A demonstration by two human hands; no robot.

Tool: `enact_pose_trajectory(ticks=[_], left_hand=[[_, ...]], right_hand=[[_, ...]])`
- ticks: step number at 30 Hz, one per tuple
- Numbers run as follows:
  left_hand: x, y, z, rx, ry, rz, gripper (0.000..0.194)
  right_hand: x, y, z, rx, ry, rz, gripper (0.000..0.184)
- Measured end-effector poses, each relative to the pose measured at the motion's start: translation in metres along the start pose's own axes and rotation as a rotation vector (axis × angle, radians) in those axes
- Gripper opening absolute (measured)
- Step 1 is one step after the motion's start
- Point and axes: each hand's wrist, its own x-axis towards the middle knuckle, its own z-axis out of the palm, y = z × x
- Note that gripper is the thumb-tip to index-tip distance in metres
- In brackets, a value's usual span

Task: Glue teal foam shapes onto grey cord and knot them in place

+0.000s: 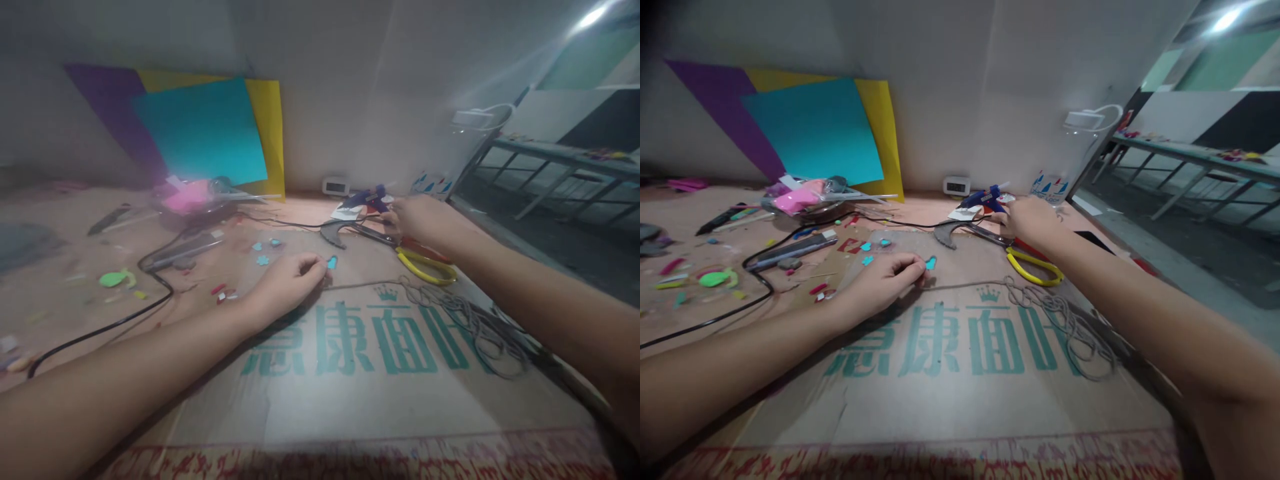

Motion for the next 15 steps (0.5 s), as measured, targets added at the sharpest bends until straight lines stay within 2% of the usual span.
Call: enact_pose_trajectory(ticks=[1, 3, 7, 11, 15], left_hand=[[0.000, 0.000, 0.000, 0.007, 0.000, 0.004, 0.033], [0.000, 0.001, 0.000, 0.028, -0.006, 0.019, 0.032], [-0.001, 0.003, -0.001, 0.076, -0.020, 0.093, 0.031], [-0.002, 0.003, 0.000, 0.101, -0.034, 0.095, 0.031], [-0.002, 0.004, 0.000, 0.127, -0.044, 0.139, 0.031]], right_hand=[[-0.011, -0.009, -0.004, 0.050, 0.023, -0.068, 0.025], [-0.033, -0.030, -0.008, 0.110, 0.002, -0.108, 0.033], [-0.068, -0.065, 0.007, 0.593, -0.173, -0.123, 0.031], [-0.085, -0.073, 0.031, 0.802, -0.168, -0.013, 0.034], [-0.089, -0.070, 0.039, 0.871, -0.263, 0.037, 0.037]])
